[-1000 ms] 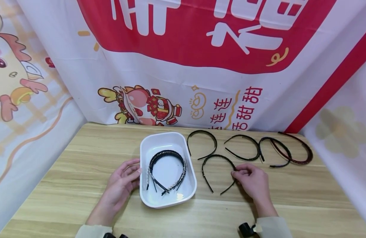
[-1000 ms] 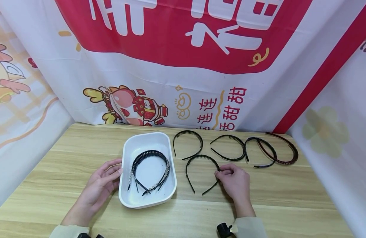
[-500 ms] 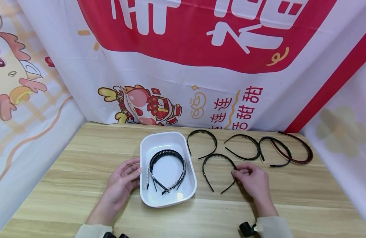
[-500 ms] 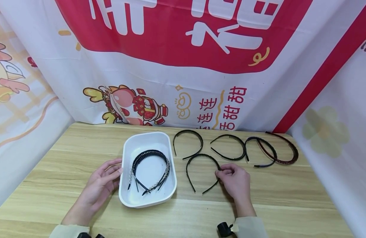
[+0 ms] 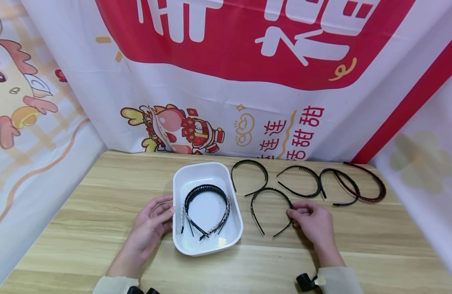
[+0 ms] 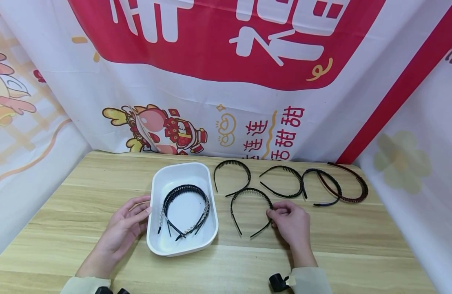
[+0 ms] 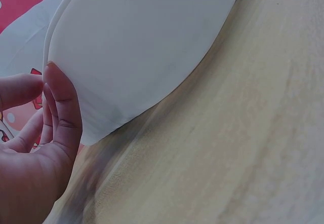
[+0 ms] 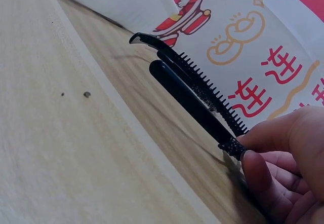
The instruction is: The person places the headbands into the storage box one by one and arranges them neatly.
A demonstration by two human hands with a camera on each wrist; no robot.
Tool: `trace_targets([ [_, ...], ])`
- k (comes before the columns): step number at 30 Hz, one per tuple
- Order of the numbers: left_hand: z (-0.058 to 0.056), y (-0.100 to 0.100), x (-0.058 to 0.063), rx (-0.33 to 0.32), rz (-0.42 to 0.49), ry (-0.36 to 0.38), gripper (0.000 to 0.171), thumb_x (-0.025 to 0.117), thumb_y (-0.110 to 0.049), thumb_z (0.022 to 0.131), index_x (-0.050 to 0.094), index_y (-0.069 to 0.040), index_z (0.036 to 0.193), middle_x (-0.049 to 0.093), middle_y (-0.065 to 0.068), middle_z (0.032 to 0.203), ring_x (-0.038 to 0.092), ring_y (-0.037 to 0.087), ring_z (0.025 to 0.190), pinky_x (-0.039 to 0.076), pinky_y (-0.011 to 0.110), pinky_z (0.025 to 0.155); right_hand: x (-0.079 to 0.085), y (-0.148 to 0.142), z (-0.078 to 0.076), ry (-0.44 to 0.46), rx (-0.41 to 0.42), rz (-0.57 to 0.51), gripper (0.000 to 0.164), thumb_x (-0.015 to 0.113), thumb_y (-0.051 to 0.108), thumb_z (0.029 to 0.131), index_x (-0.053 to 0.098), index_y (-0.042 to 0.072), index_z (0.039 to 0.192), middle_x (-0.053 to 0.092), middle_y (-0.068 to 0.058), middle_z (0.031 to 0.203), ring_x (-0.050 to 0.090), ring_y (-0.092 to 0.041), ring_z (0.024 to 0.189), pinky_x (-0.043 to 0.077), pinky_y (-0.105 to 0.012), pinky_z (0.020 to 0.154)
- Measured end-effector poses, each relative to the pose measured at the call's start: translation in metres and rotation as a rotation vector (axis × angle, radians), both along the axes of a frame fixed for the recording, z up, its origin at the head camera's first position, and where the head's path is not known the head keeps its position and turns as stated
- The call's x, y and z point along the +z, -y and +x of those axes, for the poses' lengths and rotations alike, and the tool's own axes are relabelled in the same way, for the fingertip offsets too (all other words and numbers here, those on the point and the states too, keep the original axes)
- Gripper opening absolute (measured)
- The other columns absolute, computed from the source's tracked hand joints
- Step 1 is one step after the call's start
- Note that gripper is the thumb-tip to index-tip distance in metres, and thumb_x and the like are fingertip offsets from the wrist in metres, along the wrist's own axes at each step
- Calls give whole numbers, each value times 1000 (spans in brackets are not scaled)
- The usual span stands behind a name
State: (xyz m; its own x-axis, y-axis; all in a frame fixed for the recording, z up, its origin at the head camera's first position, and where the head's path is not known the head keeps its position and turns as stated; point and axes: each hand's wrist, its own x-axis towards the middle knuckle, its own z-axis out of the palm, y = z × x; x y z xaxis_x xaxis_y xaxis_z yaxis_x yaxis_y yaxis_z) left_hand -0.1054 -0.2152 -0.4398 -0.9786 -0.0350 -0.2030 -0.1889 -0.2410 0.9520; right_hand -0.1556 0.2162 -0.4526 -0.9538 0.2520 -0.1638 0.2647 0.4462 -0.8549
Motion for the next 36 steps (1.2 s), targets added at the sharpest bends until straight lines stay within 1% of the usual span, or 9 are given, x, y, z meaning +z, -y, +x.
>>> trace_targets([
  [13,0,-1,1,9,-4,10,37,66,-1,102,59,-14,136,70,-3,113,69,13,97,62,29,83,0,0,0,-5,-17,-25,34,87,21,90,76,4,118,75,1,88,71,-12,66,59,-23,63],
  [22,0,0,0,6,-5,11,37,66,-1,102,60,-14,136,70,-2,113,70,13,96,62,29,83,1,0,1,-6,-30,-103,36,87,16,90,75,1,120,75,1,87,70,-11,66,61,-24,64],
  [29,0,0,-1,9,-3,12,37,66,-1,102,60,-15,135,70,-3,113,69,13,97,62,29,83,2,1,0,-1,-44,-139,38,87,16,90,74,1,123,75,6,86,70,-10,67,61,-24,65],
  [33,0,0,0,10,0,14,37,66,-2,102,60,-15,135,70,-2,114,70,13,97,62,29,84,4,1,0,-5,-78,-205,41,87,15,90,73,1,125,74,9,85,69,-9,67,62,-23,65],
  [36,0,0,0,7,1,12,37,66,-2,102,60,-14,136,70,-2,115,70,13,99,62,30,85,6,1,-2,-21,-117,-274,41,86,13,91,72,0,126,74,12,82,69,-8,66,61,-23,64],
])
